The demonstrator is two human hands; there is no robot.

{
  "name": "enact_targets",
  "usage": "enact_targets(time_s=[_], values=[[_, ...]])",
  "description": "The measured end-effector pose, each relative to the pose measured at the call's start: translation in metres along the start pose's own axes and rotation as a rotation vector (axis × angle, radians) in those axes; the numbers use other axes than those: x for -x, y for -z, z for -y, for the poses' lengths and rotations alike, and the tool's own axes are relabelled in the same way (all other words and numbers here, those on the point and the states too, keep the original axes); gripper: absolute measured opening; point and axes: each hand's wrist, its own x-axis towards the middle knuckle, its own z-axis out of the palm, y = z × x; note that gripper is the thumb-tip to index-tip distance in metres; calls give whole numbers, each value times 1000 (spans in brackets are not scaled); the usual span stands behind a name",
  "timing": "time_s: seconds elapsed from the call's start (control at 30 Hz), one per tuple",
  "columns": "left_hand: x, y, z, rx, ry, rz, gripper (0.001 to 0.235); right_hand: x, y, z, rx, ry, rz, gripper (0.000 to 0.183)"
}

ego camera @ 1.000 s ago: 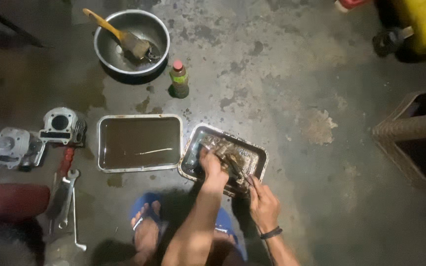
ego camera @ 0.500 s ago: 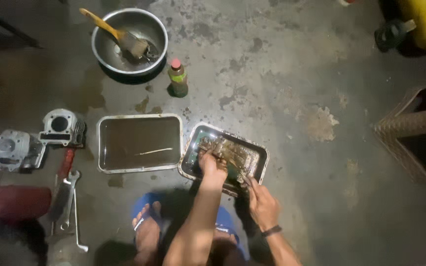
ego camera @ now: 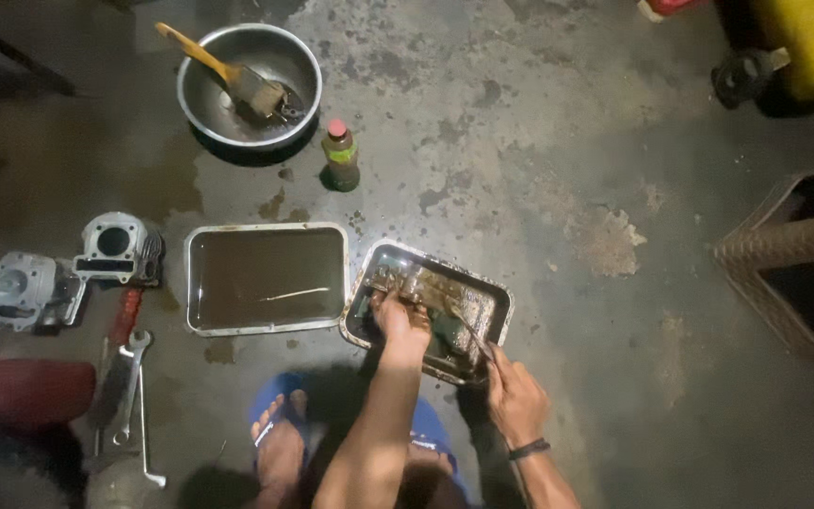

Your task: The person scrubs a greasy engine part with a brush in a tray of dark liquid, then transfers it to a second tray of clear liquid to rinse. The person continues to scrub and rinse the part with the brush and hands until the end of the clip.

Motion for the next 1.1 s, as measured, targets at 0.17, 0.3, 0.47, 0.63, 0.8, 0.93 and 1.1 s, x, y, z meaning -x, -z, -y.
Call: enact_targets(time_s=[0.17,0.3,0.47,0.63,0.8,0.93,1.1], values=[[32,-7,-2,9,47,22,26,-11,18,31,-99,29,15,33],[-11,3,10,3,-29,-18,15,-1,-4,24,-142,-32,-19,35],[-22,0,18,7,15,-2,17,-5,-5,30,-164,-62,38,34],[2,-4,12,12,16,24,20,-6,-8,31,-168,-155,122,41],[4,-2,10,53,2,42,19,-2,-4,28,-147,-114,84,37],[-28,6,20,51,-81,-54,19,7,-19,22,-105,-223,189,42],[-33,11,28,78,-37,39,27,-4,-4,51,-210,-86,46,38]])
